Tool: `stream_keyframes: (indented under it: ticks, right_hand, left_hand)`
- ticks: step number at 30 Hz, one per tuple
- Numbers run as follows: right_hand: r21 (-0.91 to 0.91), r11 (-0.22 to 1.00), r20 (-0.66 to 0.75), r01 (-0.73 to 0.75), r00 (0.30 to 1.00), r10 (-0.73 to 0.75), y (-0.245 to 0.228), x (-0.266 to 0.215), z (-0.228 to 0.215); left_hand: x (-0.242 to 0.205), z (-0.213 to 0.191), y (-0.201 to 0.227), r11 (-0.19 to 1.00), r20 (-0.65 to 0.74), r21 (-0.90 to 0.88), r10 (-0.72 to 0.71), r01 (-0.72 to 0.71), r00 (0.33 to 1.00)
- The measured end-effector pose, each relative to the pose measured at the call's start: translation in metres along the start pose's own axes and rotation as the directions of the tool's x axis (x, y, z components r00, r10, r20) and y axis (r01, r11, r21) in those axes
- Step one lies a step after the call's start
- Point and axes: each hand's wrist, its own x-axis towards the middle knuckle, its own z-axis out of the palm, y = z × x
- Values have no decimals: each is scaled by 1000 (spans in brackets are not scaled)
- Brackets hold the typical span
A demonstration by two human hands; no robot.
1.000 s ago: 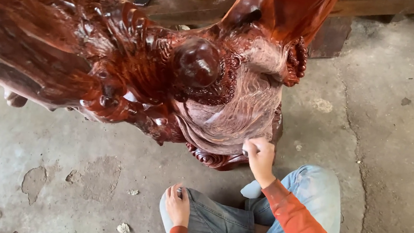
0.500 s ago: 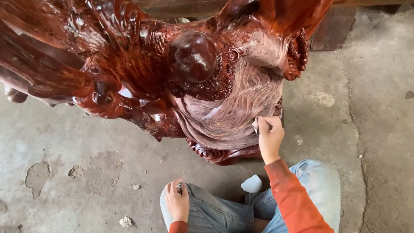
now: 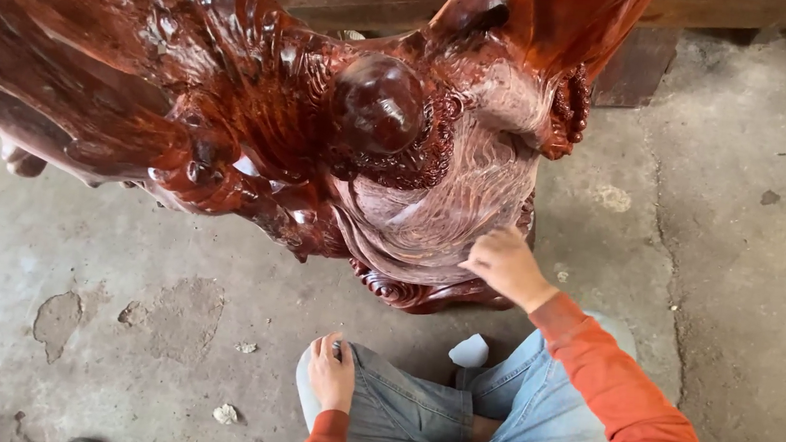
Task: Hand-sanding a large wooden sculpture to smooth the surface and prepare it for finishing.
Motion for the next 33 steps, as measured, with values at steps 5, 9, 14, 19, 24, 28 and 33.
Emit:
stream_keyframes:
  ticks: [5, 9, 14, 19, 24, 28, 33]
  right_hand:
    - [-13, 983, -47, 183, 982, -183, -40, 29, 0]
    - [140, 982, 0, 128, 992, -130, -27, 25, -4]
    - [241, 875, 65, -419, 907, 417, 44, -19, -33]
    - [519, 505, 134, -690, 649, 749, 50, -96, -25]
    - [552, 355, 190, -754, 529, 827, 44, -175, 36]
    - [385, 313, 251, -868, 425, 870, 58, -187, 62]
    - [495, 286, 132, -821, 397, 908, 53, -186, 60]
  left_hand:
    - [-1, 1, 0, 1000, 10, 17, -15, 15, 1000]
    - [-2, -9, 2, 996, 66, 0, -85, 85, 994]
    - [-2, -7, -1, 1000, 12, -17, -18, 18, 1000]
    - [0, 11, 7, 947, 53, 206, 239, -245, 970]
    - [50, -36, 155, 469, 55, 299, 861, -831, 506]
    - [135, -9, 241, 289, -107, 592, 953, -752, 283]
    - [160, -42, 324, -116, 253, 851, 945, -513, 207]
